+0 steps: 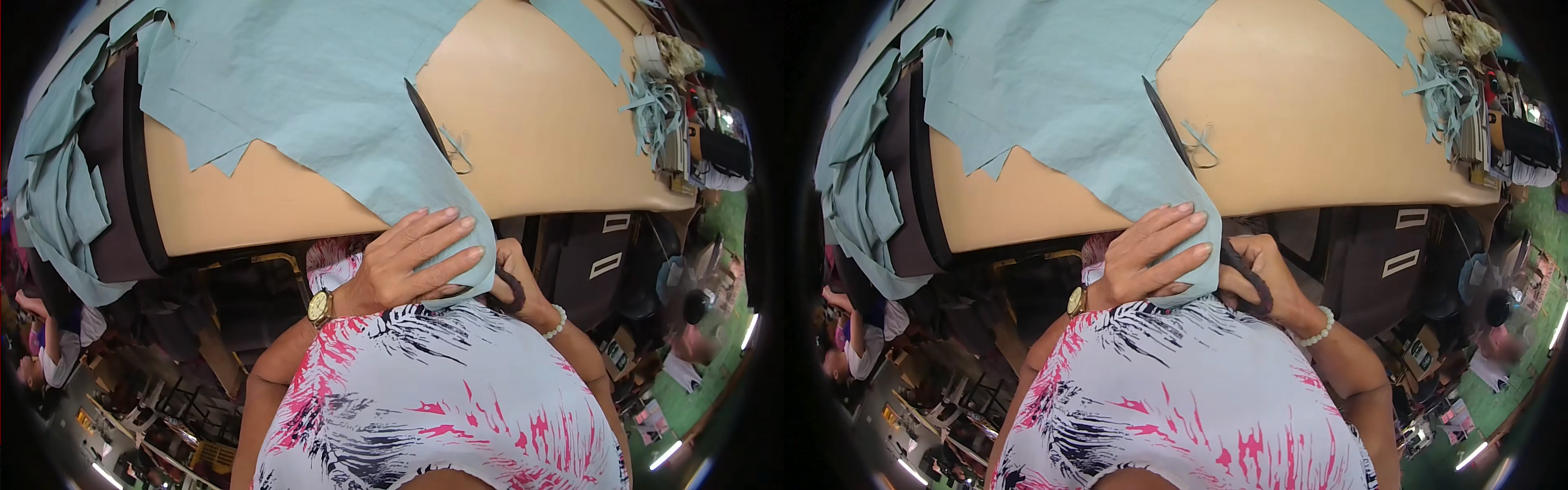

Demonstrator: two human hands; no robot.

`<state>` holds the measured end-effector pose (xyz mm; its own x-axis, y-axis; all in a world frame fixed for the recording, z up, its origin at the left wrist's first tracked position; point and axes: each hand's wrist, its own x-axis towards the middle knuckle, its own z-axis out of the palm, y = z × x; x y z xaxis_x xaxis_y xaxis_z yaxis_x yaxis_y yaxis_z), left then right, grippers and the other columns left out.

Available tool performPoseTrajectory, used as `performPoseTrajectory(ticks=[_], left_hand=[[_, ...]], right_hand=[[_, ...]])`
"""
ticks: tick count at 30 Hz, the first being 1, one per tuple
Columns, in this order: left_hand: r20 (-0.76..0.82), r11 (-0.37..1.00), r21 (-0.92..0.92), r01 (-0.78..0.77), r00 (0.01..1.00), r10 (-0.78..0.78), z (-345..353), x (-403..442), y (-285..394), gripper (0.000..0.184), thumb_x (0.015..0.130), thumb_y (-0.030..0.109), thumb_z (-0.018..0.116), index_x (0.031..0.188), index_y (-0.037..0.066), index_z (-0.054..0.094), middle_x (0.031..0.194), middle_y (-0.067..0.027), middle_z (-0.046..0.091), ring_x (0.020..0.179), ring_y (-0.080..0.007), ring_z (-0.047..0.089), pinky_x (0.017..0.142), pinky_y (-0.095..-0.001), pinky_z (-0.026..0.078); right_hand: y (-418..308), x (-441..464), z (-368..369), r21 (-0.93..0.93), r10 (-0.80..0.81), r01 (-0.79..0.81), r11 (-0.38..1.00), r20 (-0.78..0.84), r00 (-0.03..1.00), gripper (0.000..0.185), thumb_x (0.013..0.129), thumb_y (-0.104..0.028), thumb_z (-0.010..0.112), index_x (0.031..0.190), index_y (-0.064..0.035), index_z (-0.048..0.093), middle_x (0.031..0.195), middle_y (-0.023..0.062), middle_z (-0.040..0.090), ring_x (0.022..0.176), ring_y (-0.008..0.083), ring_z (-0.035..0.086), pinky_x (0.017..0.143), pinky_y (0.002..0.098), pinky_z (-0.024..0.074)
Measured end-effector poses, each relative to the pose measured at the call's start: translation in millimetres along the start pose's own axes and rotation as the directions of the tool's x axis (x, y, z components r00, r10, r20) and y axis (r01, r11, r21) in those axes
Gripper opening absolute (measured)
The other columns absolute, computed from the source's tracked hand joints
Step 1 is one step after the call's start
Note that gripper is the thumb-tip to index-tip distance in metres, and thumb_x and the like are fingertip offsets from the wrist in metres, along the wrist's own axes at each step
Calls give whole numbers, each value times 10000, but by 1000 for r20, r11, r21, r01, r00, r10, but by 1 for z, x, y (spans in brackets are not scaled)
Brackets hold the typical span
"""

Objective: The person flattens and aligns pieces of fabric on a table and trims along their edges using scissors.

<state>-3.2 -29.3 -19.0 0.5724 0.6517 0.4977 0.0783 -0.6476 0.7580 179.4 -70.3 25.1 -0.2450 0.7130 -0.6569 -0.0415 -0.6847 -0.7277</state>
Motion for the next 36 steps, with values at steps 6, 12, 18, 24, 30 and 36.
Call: performPoseTrajectory(ticks=[6, 12, 18, 24, 30, 36], left_hand=[[3, 1000, 15, -22, 1000, 22, 1, 0, -1, 365, 838, 330, 526, 1065, 54, 603, 1136, -207, 548, 1064, -353, 533, 861, -451, 444], [-34, 999, 5, 48, 998, -48, -1, 3, 5, 368, 721, 275, 660, 1052, 118, 618, 1118, -124, 582, 1043, -278, 555, 823, -401, 472], [14, 1000, 10, 1, 1000, -2, 0, -1, 1, 366, 843, 337, 515, 1071, 62, 601, 1140, -204, 547, 1073, -355, 526, 870, -457, 437], [13, 1000, 15, -8, 1000, 8, 0, -1, 0, 365, 838, 335, 521, 1065, 62, 604, 1130, -204, 553, 1069, -354, 530, 864, -456, 442], [13, 1000, 19, -11, 1000, 10, 1, 0, 0, 359, 836, 332, 533, 1057, 59, 608, 1126, -206, 555, 1063, -350, 535, 845, -447, 454], [150, 963, 268, -31, 989, -9, -49, 24, -9, 463, 833, 403, 507, 1101, 34, 585, 1152, -199, 542, 1089, -367, 509, 923, -468, 372]], right_hand=[[8, 0, 3, 36, -45, 46, 998, -27, 999, 125, 780, -87, 581, 702, 11, 577, 558, 2, 526, 471, 32, 474, 405, 168, 326], [8, 0, 5, 17, -59, 60, 998, -42, 997, 118, 790, -67, 564, 702, 11, 580, 569, -4, 522, 474, 26, 468, 403, 164, 321], [8, -1, 6, 53, -49, 50, 997, -27, 998, 124, 796, -57, 543, 706, 21, 577, 563, 1, 520, 473, 25, 459, 406, 163, 319], [15, 0, 6, 44, -74, 76, 996, -39, 996, 137, 815, -61, 527, 720, 21, 581, 558, 3, 519, 474, 26, 459, 409, 164, 324], [15, -1, 5, 39, -100, 101, 994, -27, 995, 154, 820, -82, 549, 711, 23, 578, 554, 4, 521, 463, 31, 463, 410, 164, 333], [5, -6, -1, 69, 56, -54, 996, -27, 998, 164, 779, -123, 610, 669, -10, 565, 486, 8, 503, 413, 45, 449, 395, 190, 331]])
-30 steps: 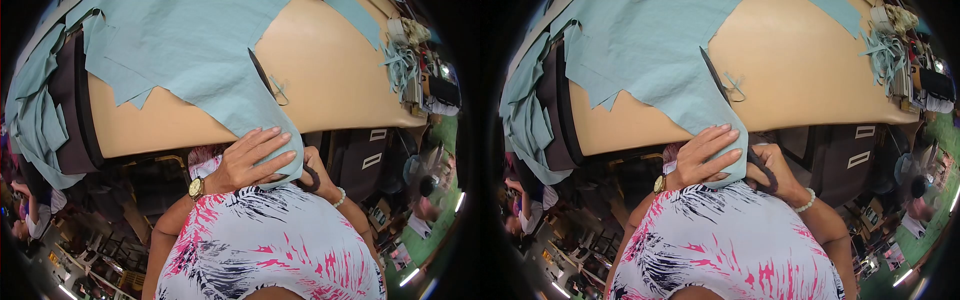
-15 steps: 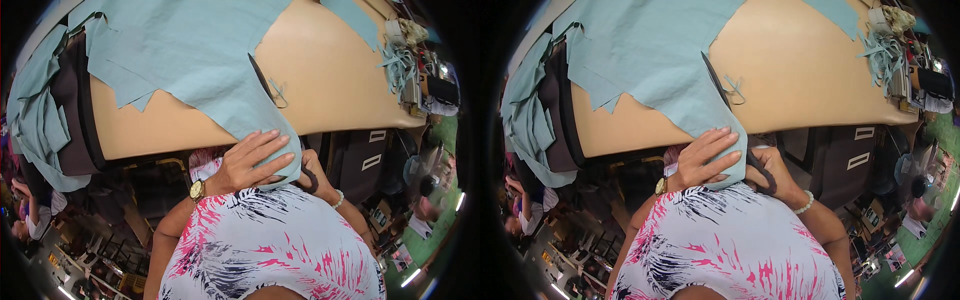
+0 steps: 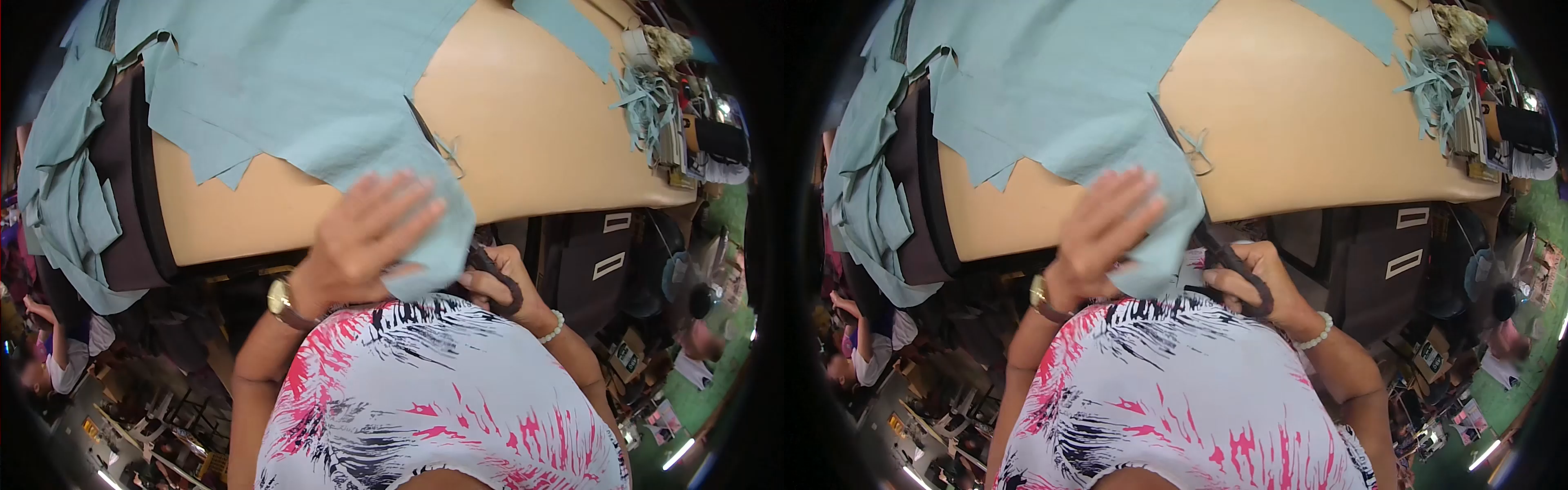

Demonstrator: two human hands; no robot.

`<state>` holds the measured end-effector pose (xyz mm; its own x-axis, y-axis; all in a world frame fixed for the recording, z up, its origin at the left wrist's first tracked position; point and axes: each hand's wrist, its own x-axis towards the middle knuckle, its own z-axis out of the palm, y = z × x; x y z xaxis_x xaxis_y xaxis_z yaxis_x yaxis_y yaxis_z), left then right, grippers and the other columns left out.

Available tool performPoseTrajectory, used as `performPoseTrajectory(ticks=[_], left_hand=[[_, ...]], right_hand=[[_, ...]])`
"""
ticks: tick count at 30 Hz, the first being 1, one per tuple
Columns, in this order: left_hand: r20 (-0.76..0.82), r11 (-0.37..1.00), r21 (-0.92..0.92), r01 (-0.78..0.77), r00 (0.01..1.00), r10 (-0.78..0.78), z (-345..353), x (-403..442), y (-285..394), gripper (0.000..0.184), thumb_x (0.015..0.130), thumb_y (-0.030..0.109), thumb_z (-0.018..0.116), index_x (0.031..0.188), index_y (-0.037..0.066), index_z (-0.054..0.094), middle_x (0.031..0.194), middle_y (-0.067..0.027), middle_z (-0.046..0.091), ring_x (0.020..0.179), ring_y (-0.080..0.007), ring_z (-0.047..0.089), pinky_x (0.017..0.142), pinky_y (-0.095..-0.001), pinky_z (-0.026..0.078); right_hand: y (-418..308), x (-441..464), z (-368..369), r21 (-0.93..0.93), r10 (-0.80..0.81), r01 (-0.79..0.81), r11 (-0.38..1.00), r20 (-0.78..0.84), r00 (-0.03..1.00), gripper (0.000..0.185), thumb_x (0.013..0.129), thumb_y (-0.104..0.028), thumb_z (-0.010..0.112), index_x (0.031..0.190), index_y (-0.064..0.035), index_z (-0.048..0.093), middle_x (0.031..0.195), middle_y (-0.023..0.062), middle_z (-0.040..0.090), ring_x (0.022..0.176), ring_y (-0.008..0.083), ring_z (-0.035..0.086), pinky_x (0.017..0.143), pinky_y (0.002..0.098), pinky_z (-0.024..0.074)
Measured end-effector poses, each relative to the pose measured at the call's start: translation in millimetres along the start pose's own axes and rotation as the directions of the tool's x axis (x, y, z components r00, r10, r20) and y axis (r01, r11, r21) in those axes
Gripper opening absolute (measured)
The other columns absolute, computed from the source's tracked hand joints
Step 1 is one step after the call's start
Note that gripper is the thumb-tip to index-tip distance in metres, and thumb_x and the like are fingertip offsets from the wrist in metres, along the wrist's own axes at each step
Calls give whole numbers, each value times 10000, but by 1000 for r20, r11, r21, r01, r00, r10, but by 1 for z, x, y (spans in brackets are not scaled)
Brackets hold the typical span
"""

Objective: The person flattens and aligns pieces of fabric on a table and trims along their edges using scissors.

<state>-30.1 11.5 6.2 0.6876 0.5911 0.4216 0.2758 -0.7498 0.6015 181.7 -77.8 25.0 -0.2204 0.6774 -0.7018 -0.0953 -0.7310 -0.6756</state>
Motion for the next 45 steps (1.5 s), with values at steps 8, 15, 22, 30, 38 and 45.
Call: performPoseTrajectory(ticks=[8, 15, 22, 30, 38, 45], left_hand=[[128, 955, 286, 83, 984, -123, 24, 58, -30, 507, 789, 211, 494, 1249, 8, 425, 1295, -183, 414, 1216, -329, 374, 978, -507, 280], [58, 916, 359, 180, 975, -214, 61, 66, -14, 492, 767, 72, 455, 1258, 46, 448, 1305, -168, 417, 1214, -318, 390, 972, -492, 299], [67, 925, 340, 173, 976, -207, 53, 69, -12, 457, 796, 159, 482, 1251, 123, 479, 1298, -148, 430, 1196, -313, 409, 954, -491, 313], [96, 924, 342, 171, 972, -215, 51, 66, -8, 425, 807, 145, 468, 1231, 144, 499, 1294, -132, 436, 1180, -307, 421, 943, -493, 324], [85, 927, 335, 170, 974, -209, 52, 65, -4, 419, 798, 151, 487, 1216, 142, 510, 1280, -121, 451, 1163, -299, 437, 923, -500, 342], [78, 925, 335, 176, 974, -214, 61, 64, 1, 443, 785, 139, 505, 1227, 138, 497, 1280, -115, 452, 1172, -294, 430, 925, -499, 339]], right_hand=[[-21, -18, -75, -145, -50, 46, 988, -26, 998, 235, 771, -148, 618, 595, -35, 509, 446, 13, 490, 372, 52, 431, 374, 192, 316], [-16, -31, -86, -91, 3, -9, 996, -65, 998, 250, 760, -144, 647, 579, -31, 517, 457, 6, 493, 385, 48, 443, 380, 190, 328], [-4, -21, -92, 94, -84, 77, 993, 69, 994, 328, 739, -266, 631, 581, -14, 494, 466, 32, 473, 390, 85, 447, 368, 215, 341], [-4, -12, -91, 290, -118, 76, 954, 131, 984, 398, 723, -345, 648, 633, 13, 499, 478, 48, 445, 391, 112, 446, 365, 223, 352], [-7, -5, -82, 323, -122, 86, 942, 94, 988, 406, 717, -348, 654, 624, 14, 496, 487, 52, 445, 398, 114, 440, 381, 228, 355], [3, -10, -76, 281, -85, 64, 958, 63, 994, 375, 741, -314, 620, 618, 15, 488, 504, 50, 435, 402, 120, 433, 392, 243, 358]])
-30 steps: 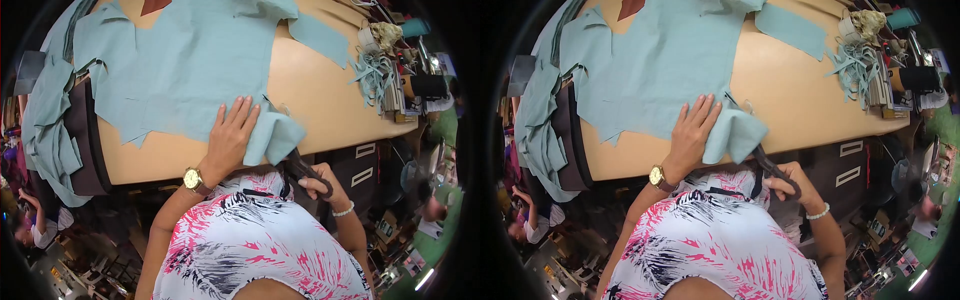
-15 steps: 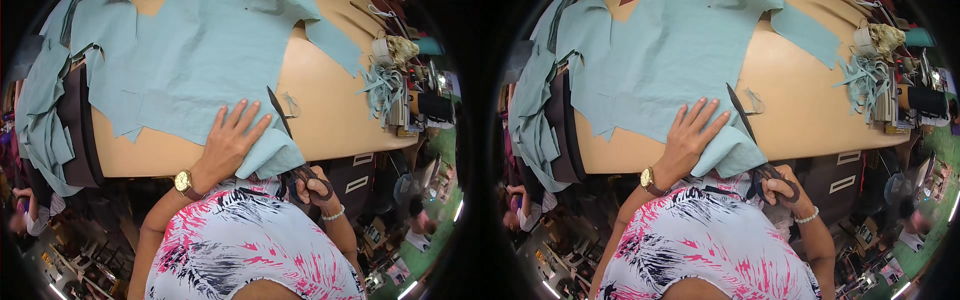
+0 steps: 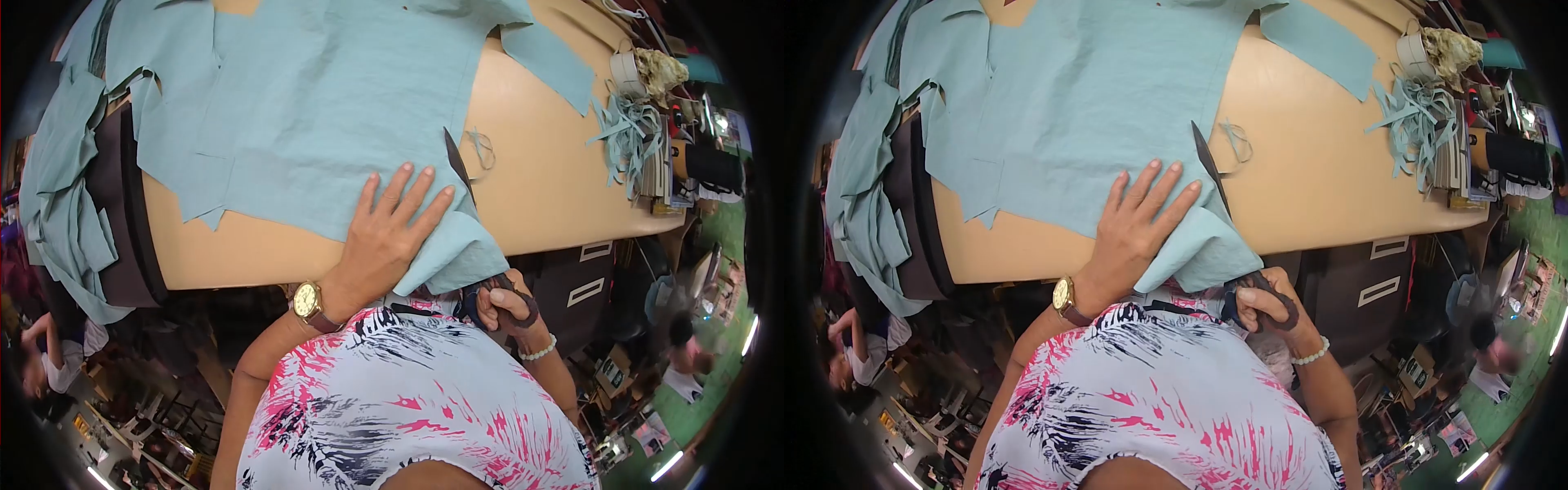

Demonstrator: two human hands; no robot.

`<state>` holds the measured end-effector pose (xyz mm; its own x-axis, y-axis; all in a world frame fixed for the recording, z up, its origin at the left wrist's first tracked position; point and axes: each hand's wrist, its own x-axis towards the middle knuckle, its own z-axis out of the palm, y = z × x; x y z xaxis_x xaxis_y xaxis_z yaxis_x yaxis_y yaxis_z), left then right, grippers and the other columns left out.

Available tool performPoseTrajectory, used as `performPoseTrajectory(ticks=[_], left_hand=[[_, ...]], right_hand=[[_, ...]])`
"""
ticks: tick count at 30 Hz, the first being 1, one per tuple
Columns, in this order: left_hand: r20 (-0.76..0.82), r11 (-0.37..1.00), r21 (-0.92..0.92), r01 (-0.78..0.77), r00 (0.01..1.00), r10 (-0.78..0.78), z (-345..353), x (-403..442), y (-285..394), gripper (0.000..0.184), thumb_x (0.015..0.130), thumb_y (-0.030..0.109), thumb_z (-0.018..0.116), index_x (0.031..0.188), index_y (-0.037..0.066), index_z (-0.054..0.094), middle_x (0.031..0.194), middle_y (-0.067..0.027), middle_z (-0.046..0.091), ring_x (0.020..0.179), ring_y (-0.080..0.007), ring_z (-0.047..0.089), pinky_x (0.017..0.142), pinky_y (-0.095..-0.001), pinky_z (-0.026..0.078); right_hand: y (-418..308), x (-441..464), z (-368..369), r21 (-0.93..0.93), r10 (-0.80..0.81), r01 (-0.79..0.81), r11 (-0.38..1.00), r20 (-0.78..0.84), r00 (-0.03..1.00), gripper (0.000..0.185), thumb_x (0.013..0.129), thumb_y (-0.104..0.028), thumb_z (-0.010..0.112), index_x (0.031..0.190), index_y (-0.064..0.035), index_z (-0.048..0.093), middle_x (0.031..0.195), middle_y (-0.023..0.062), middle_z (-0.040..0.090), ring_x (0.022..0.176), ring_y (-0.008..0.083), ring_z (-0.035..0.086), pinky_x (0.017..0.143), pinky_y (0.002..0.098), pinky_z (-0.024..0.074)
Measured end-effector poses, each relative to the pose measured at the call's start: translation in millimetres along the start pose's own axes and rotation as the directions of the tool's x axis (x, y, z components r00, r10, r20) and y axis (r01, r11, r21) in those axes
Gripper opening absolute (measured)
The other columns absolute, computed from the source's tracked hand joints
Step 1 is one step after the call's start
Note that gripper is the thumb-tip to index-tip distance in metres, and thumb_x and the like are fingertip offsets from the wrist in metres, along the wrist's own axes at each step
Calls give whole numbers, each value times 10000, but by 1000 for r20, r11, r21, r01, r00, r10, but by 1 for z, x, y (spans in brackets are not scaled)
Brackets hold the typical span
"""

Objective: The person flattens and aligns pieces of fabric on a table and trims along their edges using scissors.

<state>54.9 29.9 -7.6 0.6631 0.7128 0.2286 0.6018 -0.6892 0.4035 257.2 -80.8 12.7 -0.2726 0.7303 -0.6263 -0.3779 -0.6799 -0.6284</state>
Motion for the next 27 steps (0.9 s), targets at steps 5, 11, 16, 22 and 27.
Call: performPoseTrajectory(ticks=[5, 11, 16, 22, 27], left_hand=[[7, 1000, 15, -24, 1000, 24, 6, -2, 7, 454, 781, 142, 512, 1234, 130, 490, 1281, -114, 450, 1177, -292, 424, 931, -496, 334], [16, 1000, -15, -11, 1000, 11, 3, -2, 13, 460, 776, 131, 517, 1235, 135, 489, 1281, -110, 450, 1168, -295, 429, 927, -494, 339], [17, 999, -12, -33, 999, 34, 3, -6, 13, 457, 774, 108, 511, 1230, 134, 492, 1287, -110, 444, 1170, -301, 425, 921, -501, 342], [31, 999, -21, -42, 999, 42, 2, -11, 16, 460, 772, 88, 505, 1229, 137, 491, 1293, -106, 437, 1166, -299, 427, 917, -501, 345], [13, 999, -18, -51, 999, 51, 6, -13, 18, 464, 770, 95, 509, 1231, 146, 491, 1287, -101, 441, 1165, -293, 427, 916, -498, 345]], right_hand=[[16, -9, 0, 137, -59, 62, 989, -24, 998, 364, 736, -309, 621, 646, 20, 496, 520, 56, 436, 426, 127, 443, 403, 242, 353], [15, -11, -3, 118, -56, 58, 991, -16, 998, 364, 716, -314, 624, 711, 32, 512, 538, 54, 438, 466, 143, 464, 435, 256, 365], [11, -10, -5, 67, -47, 48, 997, -12, 999, 349, 717, -307, 620, 688, 26, 520, 521, 54, 440, 454, 146, 458, 430, 256, 357], [14, -11, -1, 89, -69, 70, 994, -11, 998, 344, 735, -291, 620, 667, 31, 519, 510, 59, 446, 440, 145, 455, 420, 253, 349], [22, -15, 3, 137, -84, 88, 987, -32, 996, 311, 759, -246, 612, 666, 34, 514, 510, 60, 447, 431, 138, 451, 412, 252, 361]])
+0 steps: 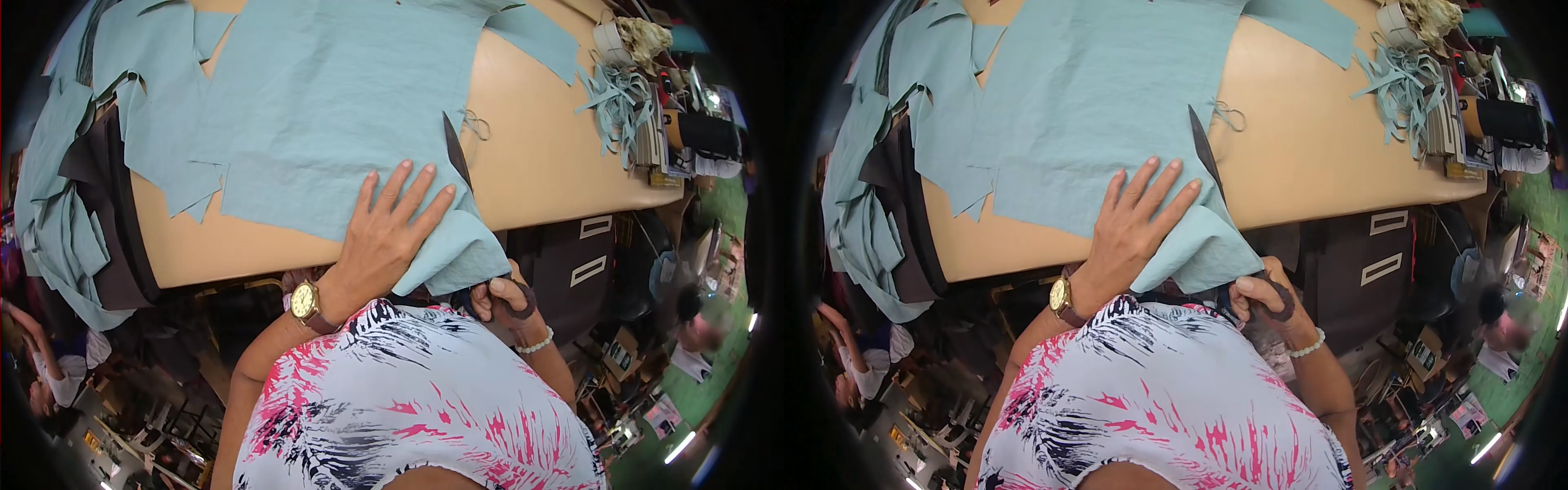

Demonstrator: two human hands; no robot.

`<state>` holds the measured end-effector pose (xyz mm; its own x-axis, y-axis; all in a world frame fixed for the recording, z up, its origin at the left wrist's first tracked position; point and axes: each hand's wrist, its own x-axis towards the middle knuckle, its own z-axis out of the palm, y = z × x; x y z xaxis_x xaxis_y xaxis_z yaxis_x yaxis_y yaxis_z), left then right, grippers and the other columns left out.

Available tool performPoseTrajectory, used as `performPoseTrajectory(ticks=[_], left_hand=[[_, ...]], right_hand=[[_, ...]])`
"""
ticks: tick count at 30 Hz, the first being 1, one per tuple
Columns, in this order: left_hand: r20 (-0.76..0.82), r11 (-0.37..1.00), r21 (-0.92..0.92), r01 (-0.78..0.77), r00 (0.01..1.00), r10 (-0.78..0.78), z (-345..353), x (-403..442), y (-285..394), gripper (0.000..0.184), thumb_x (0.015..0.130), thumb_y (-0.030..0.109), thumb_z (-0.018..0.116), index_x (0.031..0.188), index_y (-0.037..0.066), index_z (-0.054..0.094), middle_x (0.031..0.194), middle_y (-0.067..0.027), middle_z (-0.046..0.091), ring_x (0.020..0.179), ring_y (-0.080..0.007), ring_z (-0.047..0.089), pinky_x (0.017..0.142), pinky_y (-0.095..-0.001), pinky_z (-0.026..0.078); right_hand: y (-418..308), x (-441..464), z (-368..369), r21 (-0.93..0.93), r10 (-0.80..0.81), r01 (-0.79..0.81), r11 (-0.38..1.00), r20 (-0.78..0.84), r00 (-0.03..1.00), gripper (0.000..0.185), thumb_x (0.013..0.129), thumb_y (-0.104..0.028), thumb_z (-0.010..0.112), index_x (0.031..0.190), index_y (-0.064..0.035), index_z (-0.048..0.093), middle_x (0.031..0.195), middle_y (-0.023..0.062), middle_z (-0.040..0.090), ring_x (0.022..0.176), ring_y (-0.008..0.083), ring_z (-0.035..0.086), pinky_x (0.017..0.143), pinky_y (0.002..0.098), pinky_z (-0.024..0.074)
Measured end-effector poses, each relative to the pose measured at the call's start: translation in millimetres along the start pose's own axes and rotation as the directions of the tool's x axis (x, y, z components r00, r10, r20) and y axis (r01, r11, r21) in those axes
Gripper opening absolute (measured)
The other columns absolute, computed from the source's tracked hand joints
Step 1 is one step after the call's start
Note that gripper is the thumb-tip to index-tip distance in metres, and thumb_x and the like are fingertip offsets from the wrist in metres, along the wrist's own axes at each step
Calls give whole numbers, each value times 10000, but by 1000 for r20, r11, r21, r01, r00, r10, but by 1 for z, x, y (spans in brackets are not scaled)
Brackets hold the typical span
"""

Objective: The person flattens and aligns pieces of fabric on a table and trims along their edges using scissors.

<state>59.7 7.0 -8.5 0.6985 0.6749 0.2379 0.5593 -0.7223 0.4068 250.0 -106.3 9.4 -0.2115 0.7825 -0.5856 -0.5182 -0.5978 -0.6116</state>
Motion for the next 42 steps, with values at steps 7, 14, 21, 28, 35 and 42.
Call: performPoseTrajectory(ticks=[7, 14, 21, 28, 35, 42], left_hand=[[-27, 999, 23, -25, 999, 26, 6, 1, 6, 448, 776, 134, 516, 1224, 131, 500, 1266, -118, 461, 1157, -280, 445, 912, -486, 355], [-41, 999, 3, -48, 998, 48, 10, 3, 10, 458, 792, 238, 512, 1221, 78, 492, 1251, -146, 474, 1146, -282, 460, 910, -474, 358], [-41, 998, -27, -52, 998, 51, 11, 4, 12, 470, 811, 264, 490, 1235, 60, 472, 1261, -157, 465, 1153, -285, 458, 918, -472, 346], [-39, 996, -64, -55, 998, 52, 11, 4, 12, 488, 812, 282, 495, 1243, 56, 460, 1263, -159, 463, 1152, -286, 458, 918, -474, 342], [-40, 996, -60, -64, 997, 62, 11, 3, 10, 483, 816, 282, 500, 1246, 65, 459, 1269, -158, 459, 1150, -286, 459, 921, -474, 339], [-35, 995, -73, -75, 997, 72, 12, 3, 8, 491, 809, 274, 504, 1250, 65, 456, 1270, -161, 456, 1153, -289, 455, 925, -471, 335]], right_hand=[[14, -5, 7, 24, -26, 28, 999, -79, 997, 247, 781, -178, 578, 647, 10, 491, 505, 50, 447, 409, 119, 443, 400, 242, 369], [19, -9, 19, 53, -28, 37, 998, -163, 986, 156, 768, -121, 570, 735, 10, 495, 512, 31, 438, 400, 103, 420, 386, 230, 350], [22, -10, 30, 82, -37, 58, 995, -232, 972, 289, 754, -78, 573, 991, 47, 465, 585, 25, 461, 457, 79, 416, 415, 223, 341], [26, -9, 38, 63, -82, 100, 993, -244, 966, 423, 758, -64, 572, 1134, 41, 409, 646, 34, 474, 476, 61, 408, 426, 213, 339], [26, -10, 39, 25, -100, 108, 994, -221, 970, 479, 765, -62, 564, 1190, 44, 371, 650, 28, 471, 467, 52, 400, 425, 206, 337], [24, -10, 45, -28, -115, 112, 993, -259, 959, 397, 768, -85, 564, 1115, 59, 437, 627, 18, 480, 467, 48, 405, 432, 203, 335]])
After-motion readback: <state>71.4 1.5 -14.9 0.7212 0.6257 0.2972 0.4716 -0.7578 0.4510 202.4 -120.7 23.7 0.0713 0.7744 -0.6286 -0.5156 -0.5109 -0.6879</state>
